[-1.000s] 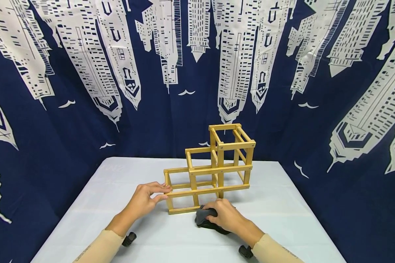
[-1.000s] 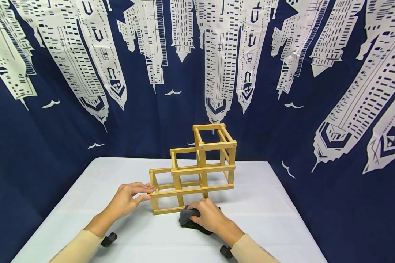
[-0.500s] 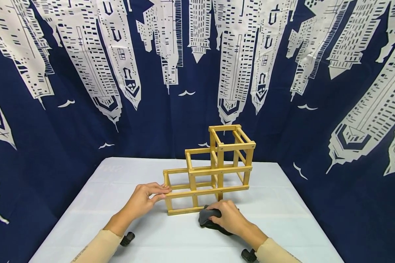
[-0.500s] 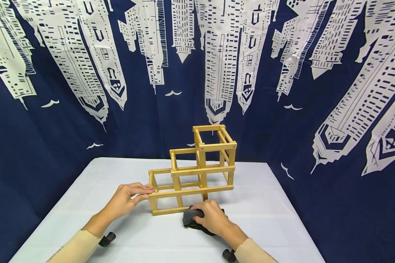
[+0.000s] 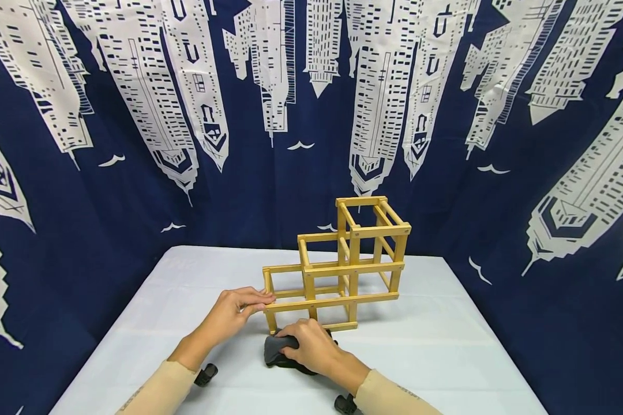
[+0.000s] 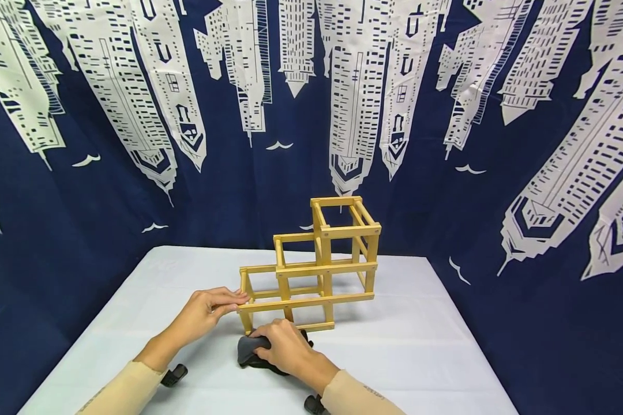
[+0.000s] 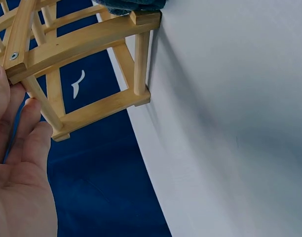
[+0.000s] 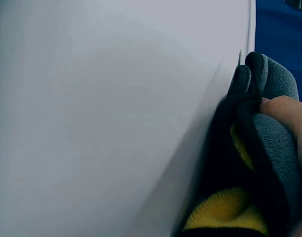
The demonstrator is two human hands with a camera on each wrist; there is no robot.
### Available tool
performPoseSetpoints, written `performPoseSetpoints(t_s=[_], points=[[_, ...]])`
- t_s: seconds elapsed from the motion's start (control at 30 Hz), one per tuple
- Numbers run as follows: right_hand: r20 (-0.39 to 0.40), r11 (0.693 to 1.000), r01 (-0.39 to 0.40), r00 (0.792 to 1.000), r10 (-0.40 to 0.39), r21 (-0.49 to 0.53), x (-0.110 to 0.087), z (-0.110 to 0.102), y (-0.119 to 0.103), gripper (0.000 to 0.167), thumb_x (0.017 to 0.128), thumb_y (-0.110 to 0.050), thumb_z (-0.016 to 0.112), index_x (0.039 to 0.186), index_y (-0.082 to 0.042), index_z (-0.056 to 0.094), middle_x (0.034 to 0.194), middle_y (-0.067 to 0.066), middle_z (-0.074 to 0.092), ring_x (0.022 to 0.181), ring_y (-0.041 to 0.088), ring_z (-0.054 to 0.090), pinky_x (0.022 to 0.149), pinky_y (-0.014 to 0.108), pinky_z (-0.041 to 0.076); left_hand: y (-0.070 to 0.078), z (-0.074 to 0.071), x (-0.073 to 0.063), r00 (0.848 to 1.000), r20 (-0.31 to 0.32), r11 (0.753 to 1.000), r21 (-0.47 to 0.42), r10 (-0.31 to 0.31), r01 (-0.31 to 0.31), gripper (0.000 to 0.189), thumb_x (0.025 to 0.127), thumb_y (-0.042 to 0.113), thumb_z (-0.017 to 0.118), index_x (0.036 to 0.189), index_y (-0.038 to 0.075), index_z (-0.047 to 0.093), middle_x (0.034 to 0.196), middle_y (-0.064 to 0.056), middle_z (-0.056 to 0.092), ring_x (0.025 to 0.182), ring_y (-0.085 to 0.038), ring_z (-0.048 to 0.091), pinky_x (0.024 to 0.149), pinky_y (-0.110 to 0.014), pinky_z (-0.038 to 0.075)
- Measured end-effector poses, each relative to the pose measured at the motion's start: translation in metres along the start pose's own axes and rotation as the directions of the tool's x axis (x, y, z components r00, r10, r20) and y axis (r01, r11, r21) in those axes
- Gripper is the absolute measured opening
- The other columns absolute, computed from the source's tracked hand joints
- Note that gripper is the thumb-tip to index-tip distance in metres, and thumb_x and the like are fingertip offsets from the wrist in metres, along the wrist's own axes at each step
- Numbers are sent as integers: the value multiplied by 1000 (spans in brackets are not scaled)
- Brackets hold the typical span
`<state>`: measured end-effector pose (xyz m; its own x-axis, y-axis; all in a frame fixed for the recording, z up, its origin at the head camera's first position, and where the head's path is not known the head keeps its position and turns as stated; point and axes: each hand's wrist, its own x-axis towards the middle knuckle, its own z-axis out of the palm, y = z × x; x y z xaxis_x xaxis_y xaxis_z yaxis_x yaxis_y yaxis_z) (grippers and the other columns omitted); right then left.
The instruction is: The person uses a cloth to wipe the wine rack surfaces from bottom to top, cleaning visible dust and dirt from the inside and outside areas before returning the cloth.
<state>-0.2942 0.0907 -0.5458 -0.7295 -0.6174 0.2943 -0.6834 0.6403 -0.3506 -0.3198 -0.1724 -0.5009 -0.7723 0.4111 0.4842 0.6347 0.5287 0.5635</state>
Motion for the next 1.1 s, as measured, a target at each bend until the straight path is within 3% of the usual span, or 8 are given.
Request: performPoseSetpoints(t_s=[0.23, 0.43, 0.5, 0.6, 0.77, 0.87, 0.97, 1.1], points=[[-195, 994, 105, 975, -105, -6, -4, -2, -3, 30, 95, -17, 101, 122, -14, 89, 117, -2, 90, 111, 15, 83, 96, 31, 71, -5, 1, 0, 999, 19, 997, -71, -36, 37, 28, 104, 6, 85, 129, 18, 91, 133, -1, 89, 137, -39, 80, 109, -45, 70], [-474, 955, 251, 830, -295, -155, 2, 1, -7, 44, 80, -14, 110, 118, -15, 88, 111, -1, 90, 102, 14, 84, 90, 28, 71, -5, 0, 0, 999, 32, 998, -56, -32, 33, 26, 106, 10, 83, 130, 17, 91, 134, 0, 88, 136, -37, 81, 111, -49, 69], [-497, 945, 240, 806, -322, -223, 7, 2, -8, 48, 76, -15, 113, 117, -17, 89, 110, -3, 91, 101, 13, 84, 91, 28, 71, -4, -1, 1, 999, 32, 999, -43, -26, 27, 25, 107, 11, 83, 130, 16, 91, 134, 1, 88, 136, -36, 81, 113, -52, 68], [-451, 925, 206, 825, -340, -319, 12, 6, -9, 50, 73, -21, 114, 117, -20, 90, 110, -5, 91, 96, 11, 83, 86, 26, 71, -4, -4, 1, 999, 39, 999, -39, -26, 28, 25, 107, 11, 82, 130, 15, 91, 134, 0, 88, 136, -36, 81, 113, -53, 68], [-289, 905, 150, 916, -279, -398, 14, 9, -13, 40, 81, -29, 111, 116, -24, 92, 111, -9, 91, 91, 8, 82, 76, 21, 68, -4, -7, 2, 997, 60, 998, -55, -40, 44, 23, 108, 15, 82, 129, 17, 91, 134, -3, 88, 136, -37, 81, 111, -47, 69], [-227, 912, 127, 947, -229, -390, 15, 6, -17, 36, 85, -29, 108, 117, -25, 92, 112, -10, 91, 92, 8, 82, 75, 21, 68, -4, -8, 2, 997, 64, 997, -63, -49, 53, 23, 108, 15, 82, 128, 19, 92, 135, -4, 88, 139, -39, 79, 112, -47, 69], [-225, 909, 128, 946, -232, -397, 16, 4, -19, 35, 86, -30, 108, 117, -23, 91, 112, -9, 90, 96, 9, 83, 79, 23, 69, -4, -9, 2, 996, 66, 997, -56, -53, 57, 23, 108, 14, 83, 128, 20, 92, 134, -2, 88, 139, -37, 79, 115, -50, 67], [-322, 881, 159, 890, -324, -446, 16, 1, -18, 41, 80, -29, 111, 114, -20, 90, 110, -6, 88, 97, 11, 83, 84, 26, 70, -3, -10, 3, 996, 77, 998, -43, -50, 53, 23, 107, 14, 83, 128, 20, 92, 133, 2, 88, 136, -33, 82, 118, -54, 65]])
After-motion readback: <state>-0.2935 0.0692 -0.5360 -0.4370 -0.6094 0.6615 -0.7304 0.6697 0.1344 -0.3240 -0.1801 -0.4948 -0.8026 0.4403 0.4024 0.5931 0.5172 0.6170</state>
